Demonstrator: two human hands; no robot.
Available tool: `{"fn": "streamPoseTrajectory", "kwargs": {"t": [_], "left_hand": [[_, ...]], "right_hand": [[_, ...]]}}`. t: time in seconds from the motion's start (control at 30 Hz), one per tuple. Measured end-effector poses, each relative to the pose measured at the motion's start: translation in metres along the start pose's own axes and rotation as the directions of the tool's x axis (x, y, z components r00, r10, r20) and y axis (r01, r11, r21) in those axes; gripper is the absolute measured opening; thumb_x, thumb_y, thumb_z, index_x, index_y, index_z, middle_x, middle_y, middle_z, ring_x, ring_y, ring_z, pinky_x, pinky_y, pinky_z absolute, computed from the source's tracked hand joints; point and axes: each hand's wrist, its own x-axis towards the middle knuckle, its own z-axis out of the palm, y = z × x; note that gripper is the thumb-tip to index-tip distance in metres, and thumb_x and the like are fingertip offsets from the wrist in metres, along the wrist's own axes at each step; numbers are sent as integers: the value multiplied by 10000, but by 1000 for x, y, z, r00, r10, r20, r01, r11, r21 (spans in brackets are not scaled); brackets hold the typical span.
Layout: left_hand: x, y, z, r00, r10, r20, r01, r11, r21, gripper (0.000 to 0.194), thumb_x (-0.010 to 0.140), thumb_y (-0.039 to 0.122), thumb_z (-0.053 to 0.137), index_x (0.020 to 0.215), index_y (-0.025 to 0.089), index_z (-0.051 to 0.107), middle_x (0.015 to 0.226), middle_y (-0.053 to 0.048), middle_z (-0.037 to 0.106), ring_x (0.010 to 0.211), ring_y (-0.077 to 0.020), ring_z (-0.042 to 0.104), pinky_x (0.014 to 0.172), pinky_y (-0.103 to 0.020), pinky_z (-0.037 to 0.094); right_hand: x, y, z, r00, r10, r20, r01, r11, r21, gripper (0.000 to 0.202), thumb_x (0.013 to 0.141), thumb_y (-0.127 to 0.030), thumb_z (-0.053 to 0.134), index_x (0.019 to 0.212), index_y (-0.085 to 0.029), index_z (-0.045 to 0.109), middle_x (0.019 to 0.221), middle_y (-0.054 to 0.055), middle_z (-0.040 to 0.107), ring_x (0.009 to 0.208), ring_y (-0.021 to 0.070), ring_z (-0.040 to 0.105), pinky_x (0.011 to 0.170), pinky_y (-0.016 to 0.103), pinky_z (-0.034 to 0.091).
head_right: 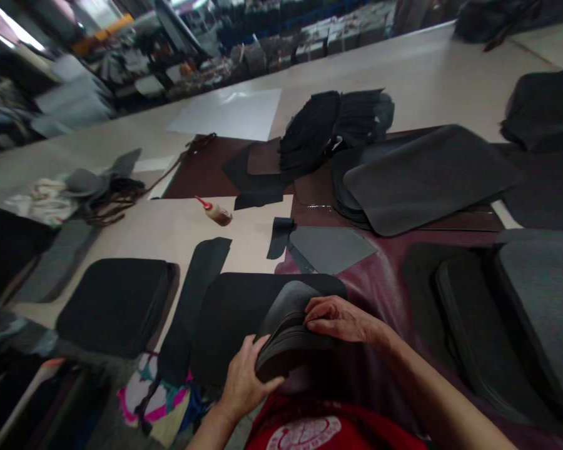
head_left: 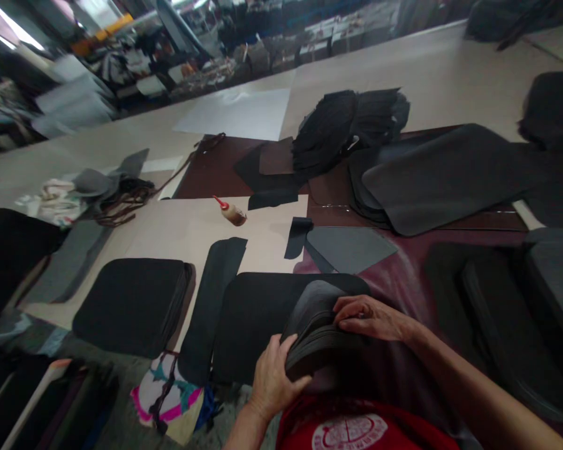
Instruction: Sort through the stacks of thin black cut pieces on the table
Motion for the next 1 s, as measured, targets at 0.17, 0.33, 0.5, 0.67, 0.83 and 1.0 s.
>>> {"fn": "streamPoseTrajectory", "kwargs": {"t": [0.17,0.33,0.5,0.67,0.83,1.0], "left_hand": [[0,0,1,1000,3,-1,-3,1000,-3,819,644,357,853,1385,247,522,1403,-149,514,1276,-345,553,1052,-482,499],[1,-1,2,1000,10,-7,-10,1000,2,817,646,360,853,1384,237,522,1404,-159,507,1252,-349,570,1039,-479,508],[1,-1,3,1000,4,6,-4,1000,7,823,644,363,851,1385,216,524,1409,-177,500,1263,-365,560,1045,-496,502],[0,-2,2,1000,4,7,-4,1000,3,837,639,361,860,1391,225,520,1418,-171,497,1263,-361,562,1041,-491,508],[1,0,0,1000,6,4,-6,1000,5,826,640,363,856,1386,232,526,1406,-164,509,1255,-366,564,1033,-503,511],[0,-1,2,1000,10,0,-10,1000,-6,828,642,360,856,1387,237,517,1399,-152,508,1245,-342,570,1034,-483,511]], "right_hand": [[1,5,1,1000,-11,-15,12,1000,18,377,937,-476,585,816,-155,738,929,57,651,806,153,597,752,271,465],[2,5,2,1000,-23,-14,23,1000,3,380,948,-460,564,784,-151,714,881,48,628,754,134,561,694,253,446],[4,11,6,997,-38,-63,34,998,-57,243,926,-340,580,811,-163,701,865,40,642,755,134,570,696,249,450],[2,19,12,986,25,-164,-42,994,-100,115,858,-208,583,916,-192,681,807,4,634,681,124,544,621,240,420],[1,11,7,995,-59,-80,56,997,-50,184,873,-215,557,867,-179,737,930,52,649,771,147,596,697,264,458],[2,4,0,1000,-5,3,5,999,-38,192,905,-301,615,908,-180,764,977,52,667,851,161,624,780,268,471]]}}
